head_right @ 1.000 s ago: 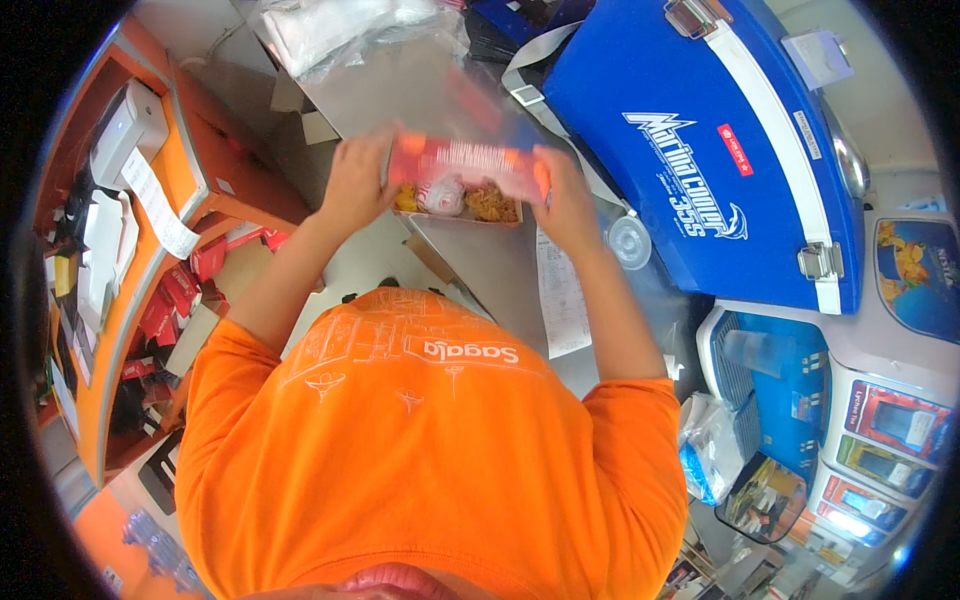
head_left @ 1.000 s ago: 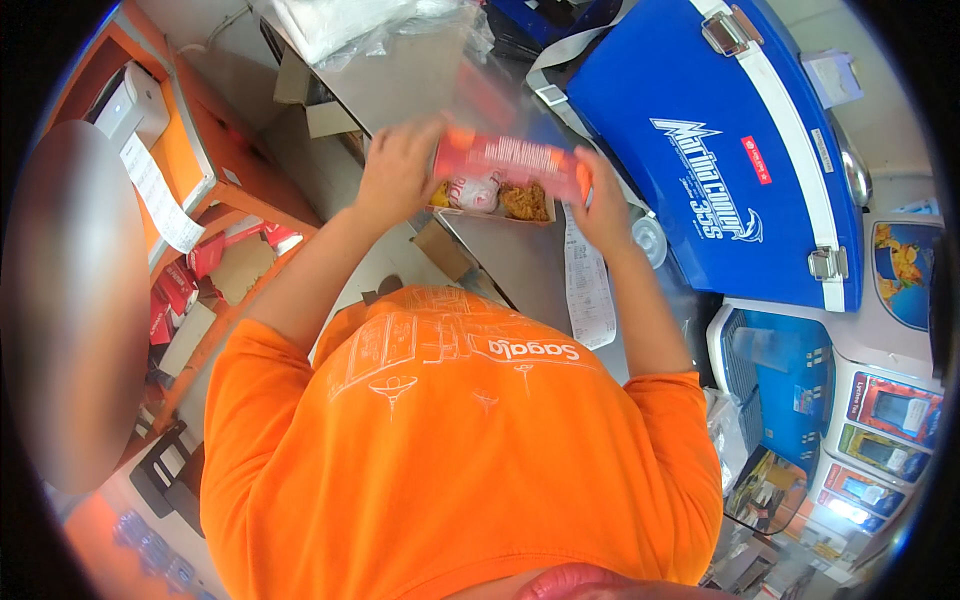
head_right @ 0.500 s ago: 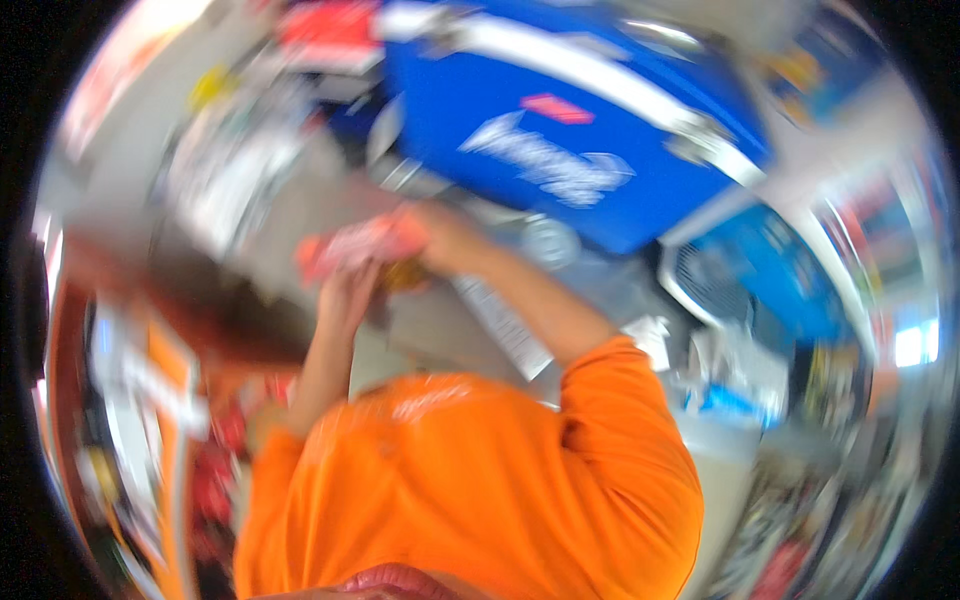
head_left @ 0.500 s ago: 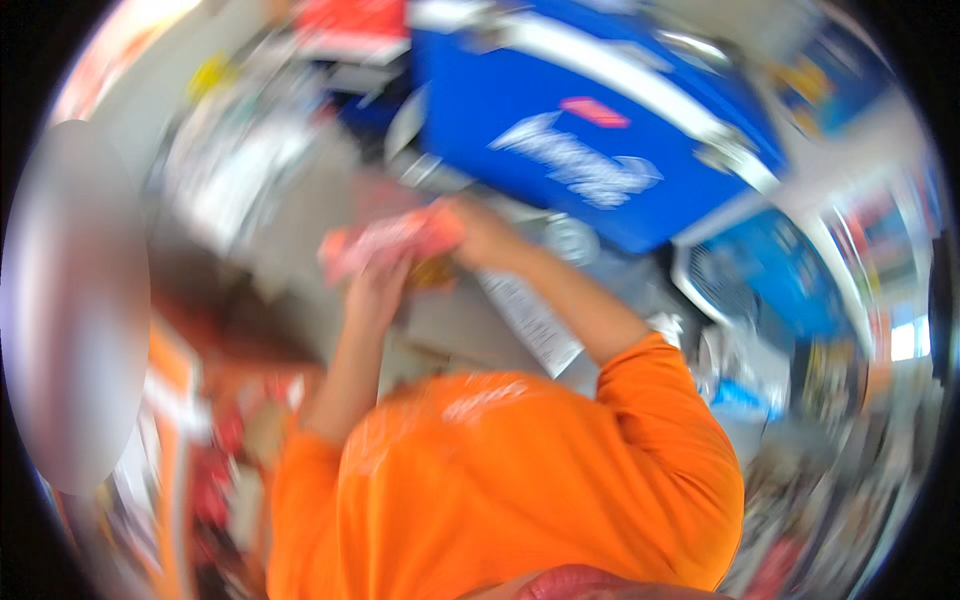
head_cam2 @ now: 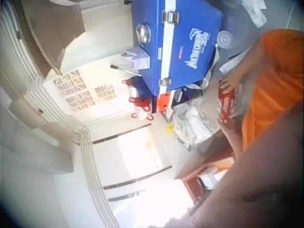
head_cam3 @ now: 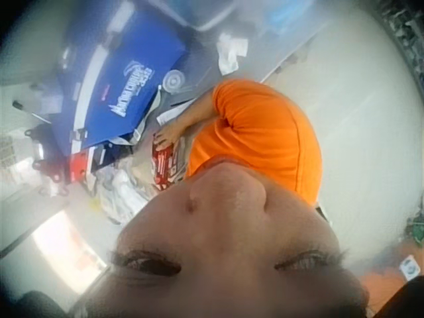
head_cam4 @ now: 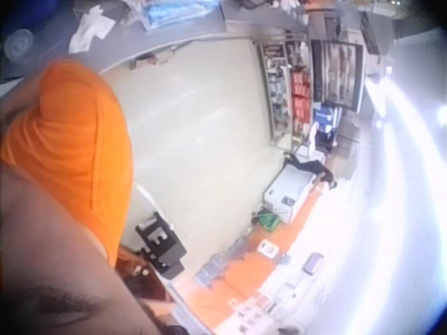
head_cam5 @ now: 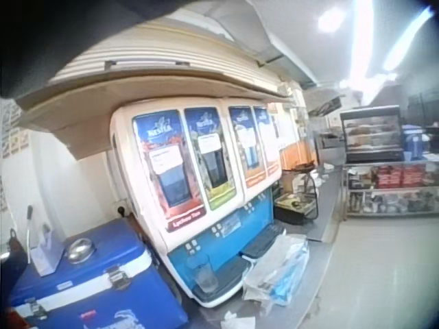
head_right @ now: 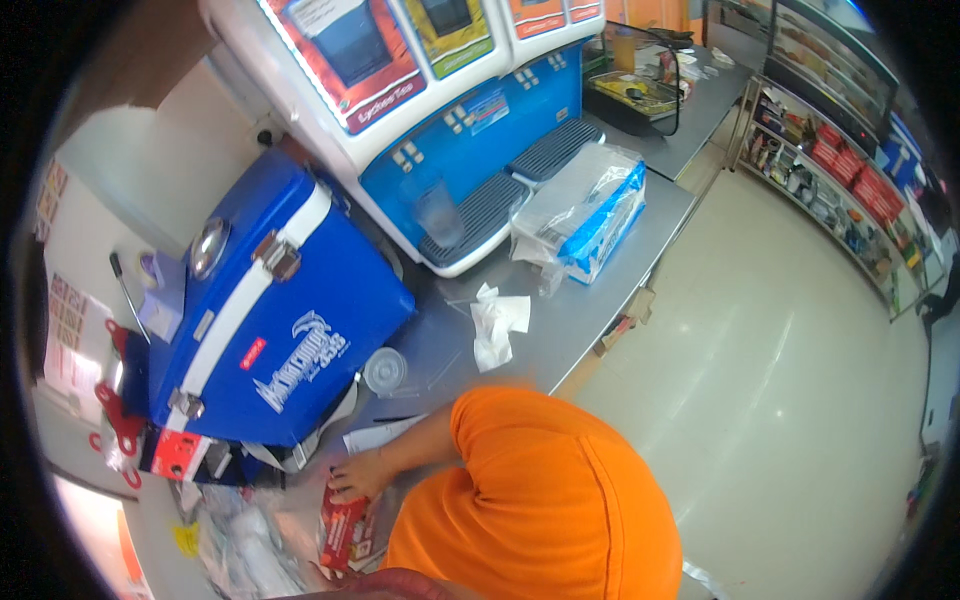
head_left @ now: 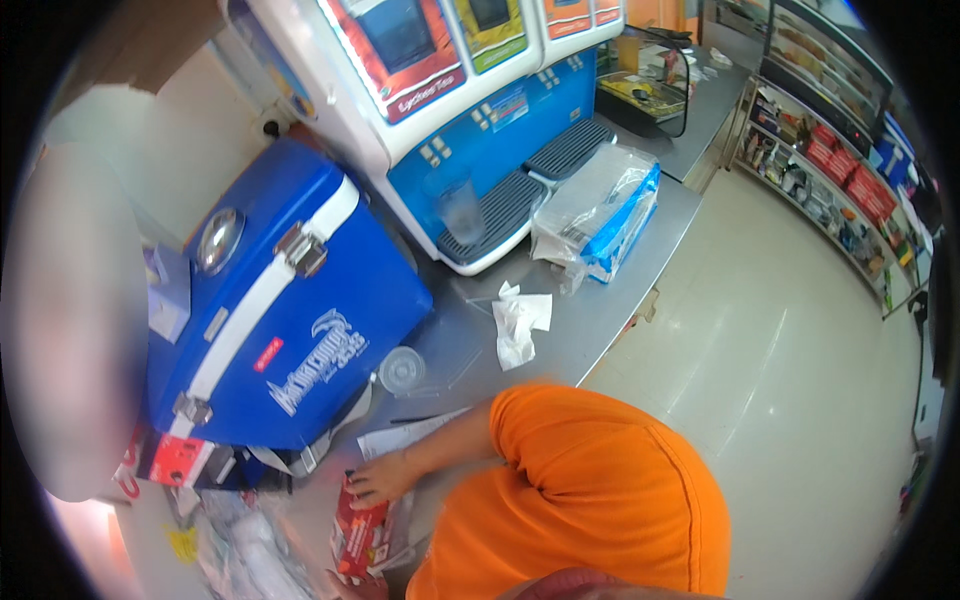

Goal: The person assembles takeout orders by placing fried chicken and scrambled eggs into branded boxes, adding condiment packets, and handling order receipts. The person writes on a receipt and places it into a plastic bag with the completed order.

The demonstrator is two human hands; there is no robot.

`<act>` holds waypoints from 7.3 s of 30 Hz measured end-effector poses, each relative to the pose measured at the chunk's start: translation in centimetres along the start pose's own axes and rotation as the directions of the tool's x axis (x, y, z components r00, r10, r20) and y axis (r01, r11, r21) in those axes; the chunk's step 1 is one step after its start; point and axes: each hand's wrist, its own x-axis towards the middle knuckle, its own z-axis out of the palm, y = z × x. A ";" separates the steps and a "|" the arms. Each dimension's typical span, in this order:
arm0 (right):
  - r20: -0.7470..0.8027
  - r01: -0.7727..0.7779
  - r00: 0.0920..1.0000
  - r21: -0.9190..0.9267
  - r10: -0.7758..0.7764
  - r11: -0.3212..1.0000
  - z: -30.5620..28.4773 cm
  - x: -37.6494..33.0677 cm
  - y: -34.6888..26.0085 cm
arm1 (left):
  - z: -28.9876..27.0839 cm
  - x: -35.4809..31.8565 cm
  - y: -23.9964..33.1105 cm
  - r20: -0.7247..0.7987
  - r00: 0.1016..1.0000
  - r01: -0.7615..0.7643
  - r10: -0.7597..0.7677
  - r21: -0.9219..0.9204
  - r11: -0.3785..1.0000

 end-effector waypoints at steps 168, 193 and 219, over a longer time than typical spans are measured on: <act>-0.414 -0.934 0.352 -0.214 0.840 0.286 -89.2 -117.8 22.4 | 42.1 -36.3 -114.7 -0.399 0.916 0.400 -0.031 0.916 0.031; -0.294 -0.903 0.399 -0.290 0.869 0.317 -90.0 -116.2 20.7 | 54.3 -29.2 -110.9 -0.305 0.945 0.301 -0.116 0.952 -0.046; -0.345 -0.855 0.497 -0.351 0.797 0.381 -89.4 -115.6 21.0 | 55.3 -29.2 -108.9 -0.338 0.933 0.323 -0.120 0.938 -0.126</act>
